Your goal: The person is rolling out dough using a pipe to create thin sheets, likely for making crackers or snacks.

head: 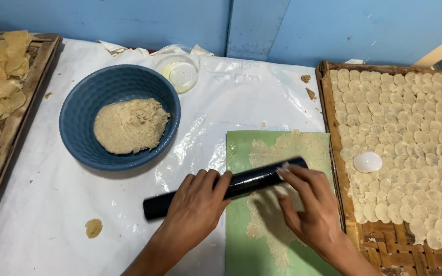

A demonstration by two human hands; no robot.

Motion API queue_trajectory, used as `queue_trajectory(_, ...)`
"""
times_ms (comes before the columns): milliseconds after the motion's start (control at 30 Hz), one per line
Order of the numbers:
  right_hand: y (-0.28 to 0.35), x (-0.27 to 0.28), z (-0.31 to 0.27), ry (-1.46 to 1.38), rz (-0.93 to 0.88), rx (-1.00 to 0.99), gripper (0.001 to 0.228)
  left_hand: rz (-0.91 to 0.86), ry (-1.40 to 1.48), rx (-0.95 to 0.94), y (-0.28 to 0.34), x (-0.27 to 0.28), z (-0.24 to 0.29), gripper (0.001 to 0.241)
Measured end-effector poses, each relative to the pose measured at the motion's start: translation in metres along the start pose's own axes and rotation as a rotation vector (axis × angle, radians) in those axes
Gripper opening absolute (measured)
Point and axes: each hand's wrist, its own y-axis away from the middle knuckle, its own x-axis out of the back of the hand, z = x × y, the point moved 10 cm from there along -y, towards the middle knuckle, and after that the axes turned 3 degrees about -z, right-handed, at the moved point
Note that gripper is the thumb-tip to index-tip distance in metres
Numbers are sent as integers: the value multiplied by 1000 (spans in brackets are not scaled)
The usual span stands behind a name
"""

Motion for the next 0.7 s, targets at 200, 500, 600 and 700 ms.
queue_trajectory(200,-15,-48,8,179,-293,-29,53,53,-183,-147,-9,-17,4,50)
queue_trajectory(500,37,-77,10,319,-447,2,76,170,-296,-134,29,-36,16,66)
queue_trajectory(600,61,-68,-3,339,-464,49,81,146,-356,-134,52,-58,24,69)
queue_trajectory(700,68,-67,-4,360,-488,68,80,130,-357,-123,57,-69,24,74)
